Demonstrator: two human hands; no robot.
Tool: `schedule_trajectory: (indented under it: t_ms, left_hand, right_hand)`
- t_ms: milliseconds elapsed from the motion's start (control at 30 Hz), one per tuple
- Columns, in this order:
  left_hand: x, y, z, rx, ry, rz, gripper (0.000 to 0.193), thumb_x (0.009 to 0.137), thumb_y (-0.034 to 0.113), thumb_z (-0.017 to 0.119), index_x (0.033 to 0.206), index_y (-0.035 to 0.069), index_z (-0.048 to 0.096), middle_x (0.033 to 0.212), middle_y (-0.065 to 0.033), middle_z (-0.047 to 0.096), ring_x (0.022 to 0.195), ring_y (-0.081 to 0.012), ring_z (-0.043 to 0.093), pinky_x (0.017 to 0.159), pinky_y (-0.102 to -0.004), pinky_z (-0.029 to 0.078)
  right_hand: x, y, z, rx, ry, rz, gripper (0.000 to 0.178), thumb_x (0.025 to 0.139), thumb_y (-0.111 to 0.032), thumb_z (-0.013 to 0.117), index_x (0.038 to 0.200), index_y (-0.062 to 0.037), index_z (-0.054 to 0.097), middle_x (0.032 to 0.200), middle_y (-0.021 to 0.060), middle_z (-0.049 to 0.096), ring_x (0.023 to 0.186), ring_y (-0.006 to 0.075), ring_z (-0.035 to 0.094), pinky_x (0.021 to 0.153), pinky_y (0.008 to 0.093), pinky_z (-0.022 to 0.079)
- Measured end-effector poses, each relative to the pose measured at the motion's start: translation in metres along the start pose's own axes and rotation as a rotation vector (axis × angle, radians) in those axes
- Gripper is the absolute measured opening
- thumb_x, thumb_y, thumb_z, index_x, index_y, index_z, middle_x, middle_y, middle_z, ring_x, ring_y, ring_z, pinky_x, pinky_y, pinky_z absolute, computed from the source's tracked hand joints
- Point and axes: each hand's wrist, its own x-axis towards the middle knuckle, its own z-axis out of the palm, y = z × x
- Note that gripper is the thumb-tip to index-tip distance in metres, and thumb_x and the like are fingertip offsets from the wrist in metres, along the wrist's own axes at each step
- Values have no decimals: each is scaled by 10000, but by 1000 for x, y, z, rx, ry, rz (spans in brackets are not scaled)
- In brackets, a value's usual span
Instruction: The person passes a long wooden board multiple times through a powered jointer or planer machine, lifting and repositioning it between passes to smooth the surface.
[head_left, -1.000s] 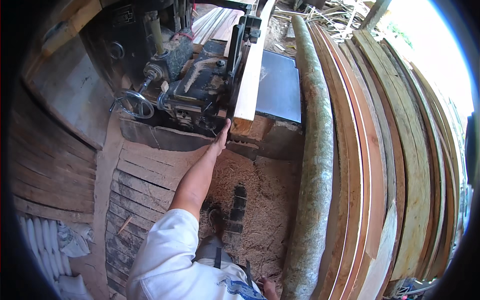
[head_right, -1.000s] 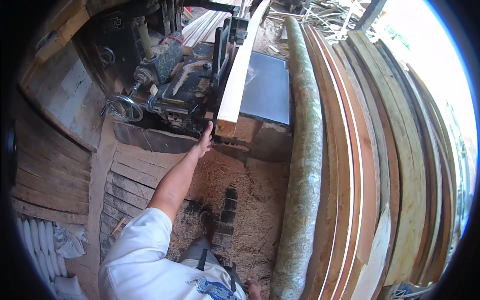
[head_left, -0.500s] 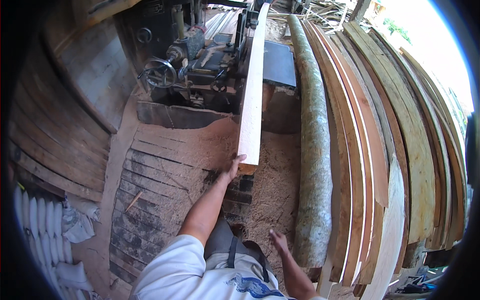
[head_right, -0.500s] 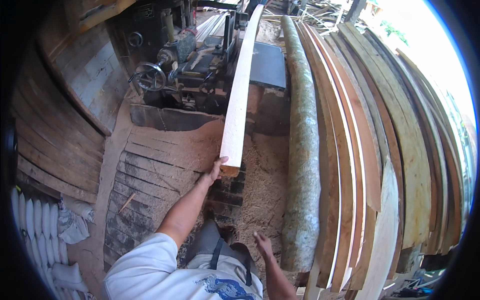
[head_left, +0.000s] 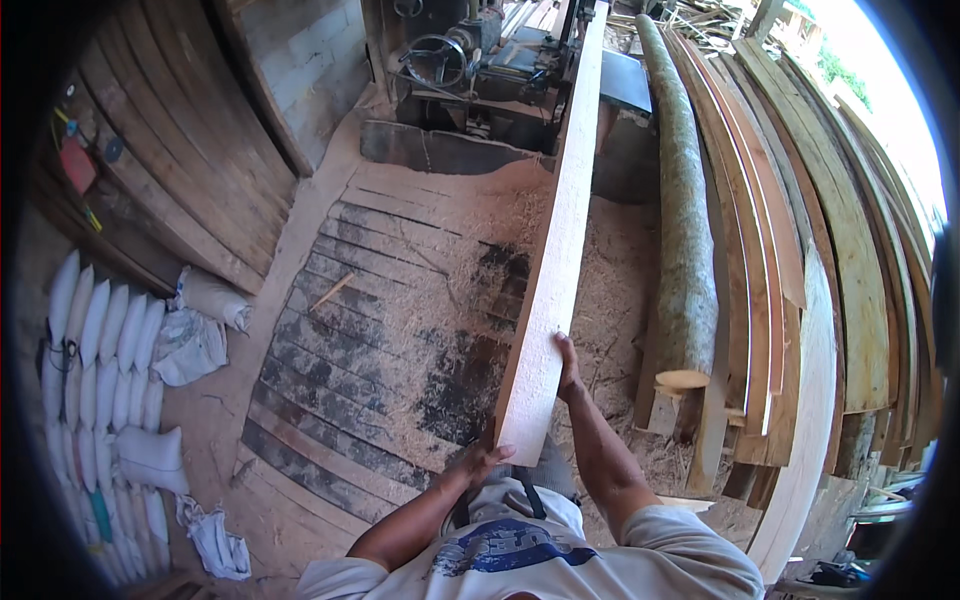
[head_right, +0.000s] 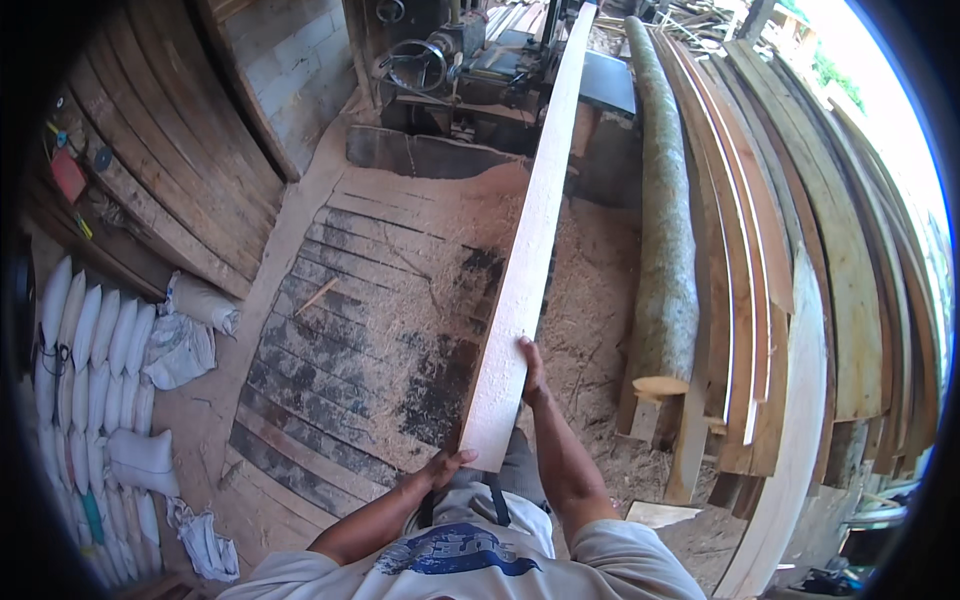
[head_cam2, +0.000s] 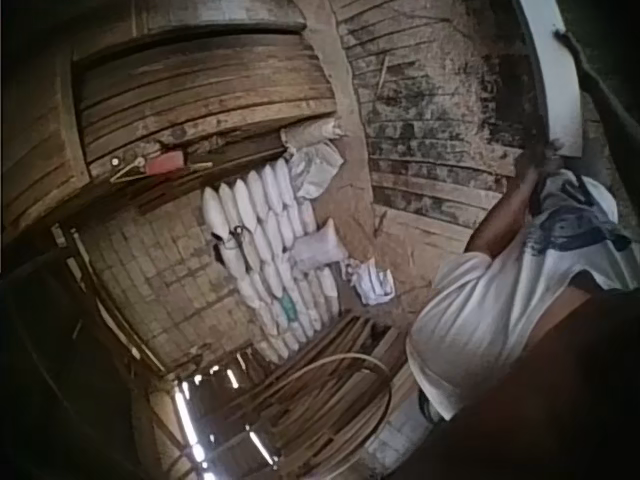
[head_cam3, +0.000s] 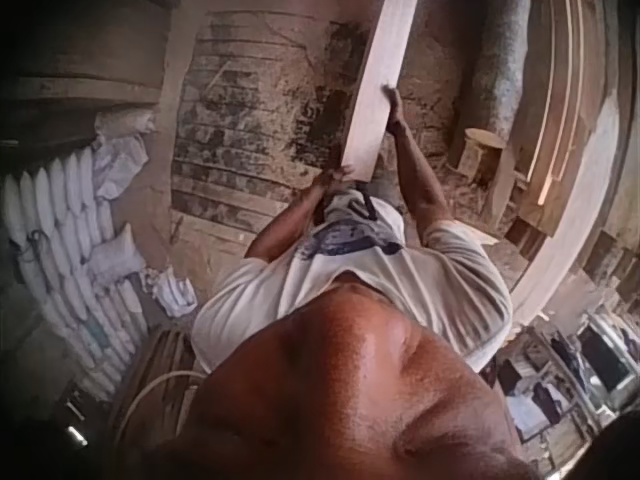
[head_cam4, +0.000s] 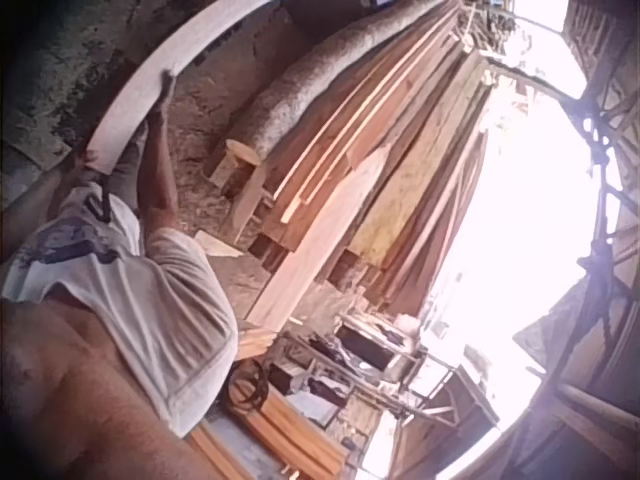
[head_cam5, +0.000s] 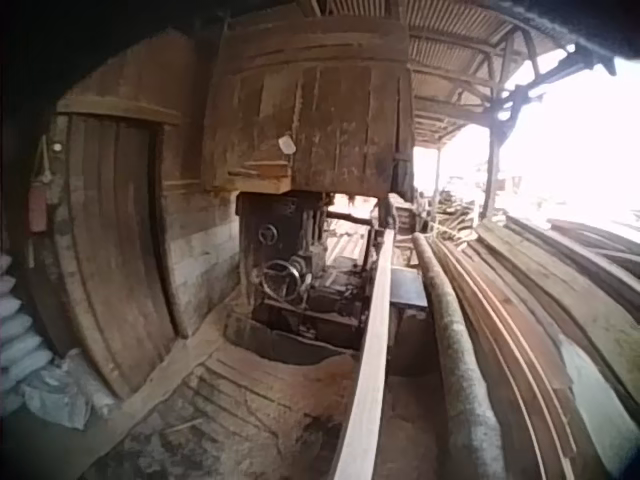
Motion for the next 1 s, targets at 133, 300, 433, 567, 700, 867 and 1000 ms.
schedule_trajectory:
  t_ms: [133,300,433,567,700,867,1000]
  left_hand:
    - [-127,-66,14,132,-100,-136,842,820,516,571,1407,10,240,1338,-181,415,1229,-256,404,1026,-363,330]
    - [-207,-174,56,-33,-40,-283,994,804,765,380,1368,-45,266,1406,-189,304,1310,-278,300,1080,-358,249]
    - [-258,-191,103,-335,180,-600,880,853,743,293,1303,-2,427,1198,-128,542,1103,-239,521,956,-359,400]
    - [-317,-275,115,-578,154,-380,843,850,744,297,1278,41,484,1118,-110,601,1041,-226,583,900,-368,462]
    - [-417,-235,128,-883,-94,-262,811,859,716,325,1318,59,452,1159,-137,592,1012,-245,614,864,-394,513]
    - [-556,-328,82,-844,8,-350,788,884,694,294,1330,63,450,1155,-129,594,1006,-249,606,865,-388,498]
    - [-673,-325,90,-783,65,-493,785,884,696,293,1323,69,464,1151,-138,594,990,-255,603,848,-384,495]
  right_hand:
    - [-117,90,-1,-23,-56,12,786,713,-574,627,1281,-54,466,1185,152,552,1048,286,535,918,401,423]
    - [-246,155,-38,-47,66,13,777,721,-576,606,1257,-29,474,1095,163,589,971,295,579,875,398,454]
    - [-331,193,-40,-36,87,-46,808,695,-613,600,1243,-29,493,1068,174,597,920,300,586,815,415,474]
    - [-409,242,0,-146,84,47,826,696,-626,585,1251,-23,484,1092,189,581,937,298,567,818,416,458]
    - [-472,310,-10,-69,44,-18,850,694,-646,584,1259,-23,463,1099,189,569,944,298,559,841,406,444]
    - [-551,425,33,-124,-27,-9,796,752,-616,552,1278,-27,451,1129,181,567,1005,285,557,889,404,437]
    - [-594,495,29,-159,-22,-49,758,808,-609,511,1287,-25,450,1161,169,564,1035,267,554,926,393,420]
